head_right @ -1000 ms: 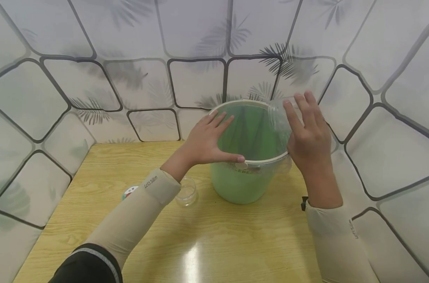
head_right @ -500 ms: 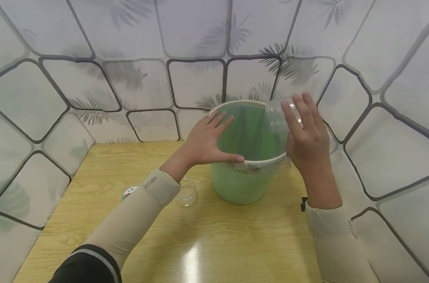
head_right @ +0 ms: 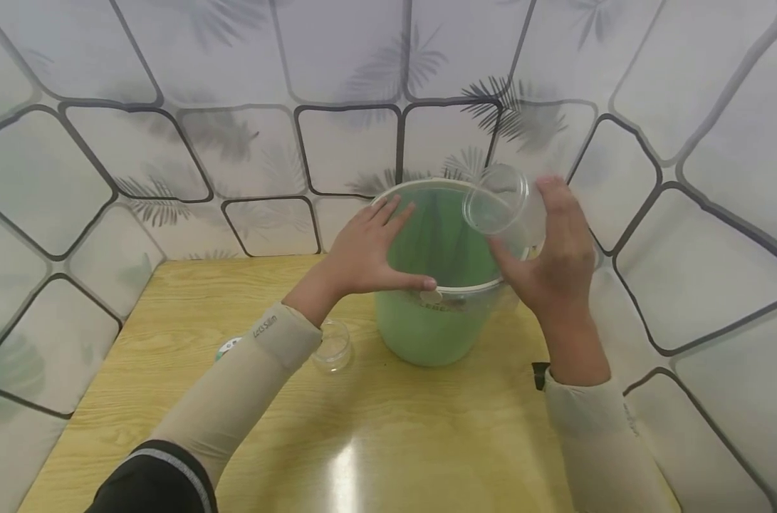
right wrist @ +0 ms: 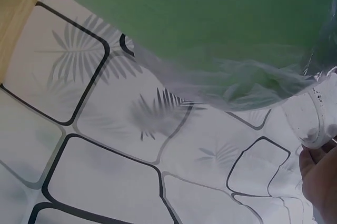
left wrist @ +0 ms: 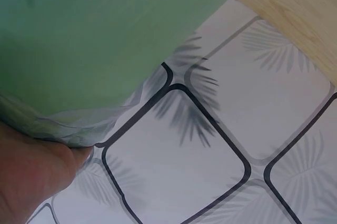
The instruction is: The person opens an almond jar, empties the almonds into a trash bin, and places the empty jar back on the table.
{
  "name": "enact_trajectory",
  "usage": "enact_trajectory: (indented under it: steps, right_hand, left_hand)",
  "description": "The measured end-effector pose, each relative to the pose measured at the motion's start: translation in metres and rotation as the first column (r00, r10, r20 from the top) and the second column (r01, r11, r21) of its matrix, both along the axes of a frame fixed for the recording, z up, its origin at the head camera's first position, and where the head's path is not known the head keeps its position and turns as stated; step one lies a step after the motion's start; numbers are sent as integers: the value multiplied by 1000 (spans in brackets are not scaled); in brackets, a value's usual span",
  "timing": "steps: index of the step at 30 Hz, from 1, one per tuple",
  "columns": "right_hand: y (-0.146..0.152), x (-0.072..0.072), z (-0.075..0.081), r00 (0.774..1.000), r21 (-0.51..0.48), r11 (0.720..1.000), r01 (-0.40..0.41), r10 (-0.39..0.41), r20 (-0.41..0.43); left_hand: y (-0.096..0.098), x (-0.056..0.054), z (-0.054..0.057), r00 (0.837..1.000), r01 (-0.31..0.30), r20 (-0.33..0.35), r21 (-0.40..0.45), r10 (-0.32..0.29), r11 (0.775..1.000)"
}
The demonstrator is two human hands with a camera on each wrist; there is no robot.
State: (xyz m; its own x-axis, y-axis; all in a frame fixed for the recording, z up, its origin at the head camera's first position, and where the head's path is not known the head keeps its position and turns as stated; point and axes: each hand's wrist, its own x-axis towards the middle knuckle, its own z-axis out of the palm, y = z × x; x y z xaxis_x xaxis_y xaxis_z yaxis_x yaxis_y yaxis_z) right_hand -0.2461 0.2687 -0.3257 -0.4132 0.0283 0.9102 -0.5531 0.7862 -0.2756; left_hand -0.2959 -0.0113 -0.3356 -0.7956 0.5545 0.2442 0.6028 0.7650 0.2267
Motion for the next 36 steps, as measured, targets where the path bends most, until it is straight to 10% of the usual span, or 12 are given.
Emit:
enact_trajectory:
  steps: [36]
  right_hand:
    - [-53,31,3,941,-172,934,-314,331,75]
  left_hand:
    - [-50,23,-11,993,-118,-1,120,119,986]
